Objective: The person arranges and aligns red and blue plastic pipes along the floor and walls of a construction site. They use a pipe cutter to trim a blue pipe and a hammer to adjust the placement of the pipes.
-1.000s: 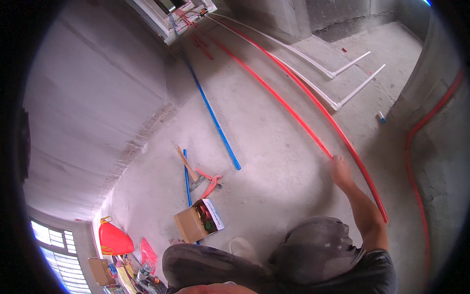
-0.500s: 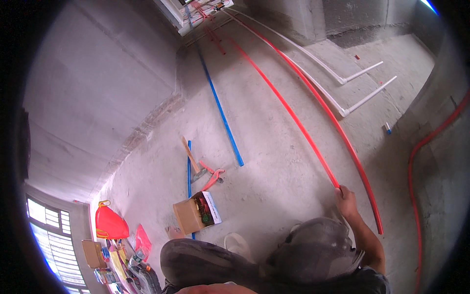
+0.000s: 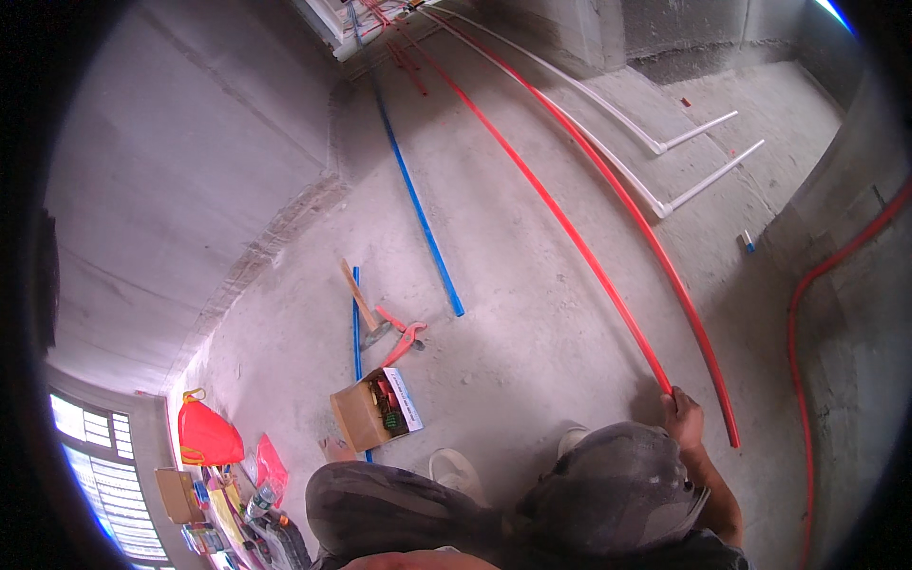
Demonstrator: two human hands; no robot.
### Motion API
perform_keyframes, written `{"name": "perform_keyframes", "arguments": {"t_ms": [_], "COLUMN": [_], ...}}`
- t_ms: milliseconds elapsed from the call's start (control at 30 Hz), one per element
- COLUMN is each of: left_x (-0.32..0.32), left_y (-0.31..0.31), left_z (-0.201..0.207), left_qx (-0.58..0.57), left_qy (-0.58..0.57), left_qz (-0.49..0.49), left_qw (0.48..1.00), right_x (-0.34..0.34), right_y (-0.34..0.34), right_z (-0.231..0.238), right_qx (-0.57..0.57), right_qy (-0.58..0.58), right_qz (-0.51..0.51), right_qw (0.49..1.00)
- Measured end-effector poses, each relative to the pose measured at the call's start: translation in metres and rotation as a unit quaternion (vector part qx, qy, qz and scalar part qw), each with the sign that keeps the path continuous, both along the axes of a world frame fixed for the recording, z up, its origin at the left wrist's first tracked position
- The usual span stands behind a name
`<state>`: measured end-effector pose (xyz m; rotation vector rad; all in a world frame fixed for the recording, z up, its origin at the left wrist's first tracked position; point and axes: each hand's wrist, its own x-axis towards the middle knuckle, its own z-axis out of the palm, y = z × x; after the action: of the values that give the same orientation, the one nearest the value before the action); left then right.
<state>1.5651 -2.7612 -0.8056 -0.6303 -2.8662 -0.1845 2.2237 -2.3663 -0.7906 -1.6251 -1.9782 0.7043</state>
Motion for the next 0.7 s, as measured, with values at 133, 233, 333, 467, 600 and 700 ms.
{"name": "perform_keyframes", "arguments": {"t_ms": [133,233,333,467,600,700], "left_x": [0.001,-0.001,0.001,0.003,0.002,0.002], "left_y": [0.006,0.000,0.004,0.004,0.001,-0.001], "left_z": [-0.004,-0.005,-0.008,-0.011,-0.014,-0.017], "left_qx": [0.004,0.007,0.006,0.006,0.004,0.005], "left_qy": [-0.016,-0.027,-0.038,-0.044,-0.048,-0.053], "left_qz": [0.007,0.016,0.015,0.022,0.024,0.022], "left_qw": [1.000,0.999,0.999,0.999,0.999,0.998], "right_x": [0.016,0.027,0.047,0.056,0.025,0.010], "right_y": [-0.014,-0.024,-0.030,-0.033,-0.027,-0.021], "right_z": [-0.011,-0.017,-0.045,-0.079,-0.044,-0.019], "right_qx": [0.038,0.040,-0.020,-0.057,0.079,-0.013], "right_qy": [-0.018,-0.020,0.045,0.091,-0.008,0.019], "right_qz": [-0.019,-0.010,-0.050,-0.093,-0.029,-0.035], "right_qw": [0.999,0.999,0.998,0.990,0.996,0.999]}}
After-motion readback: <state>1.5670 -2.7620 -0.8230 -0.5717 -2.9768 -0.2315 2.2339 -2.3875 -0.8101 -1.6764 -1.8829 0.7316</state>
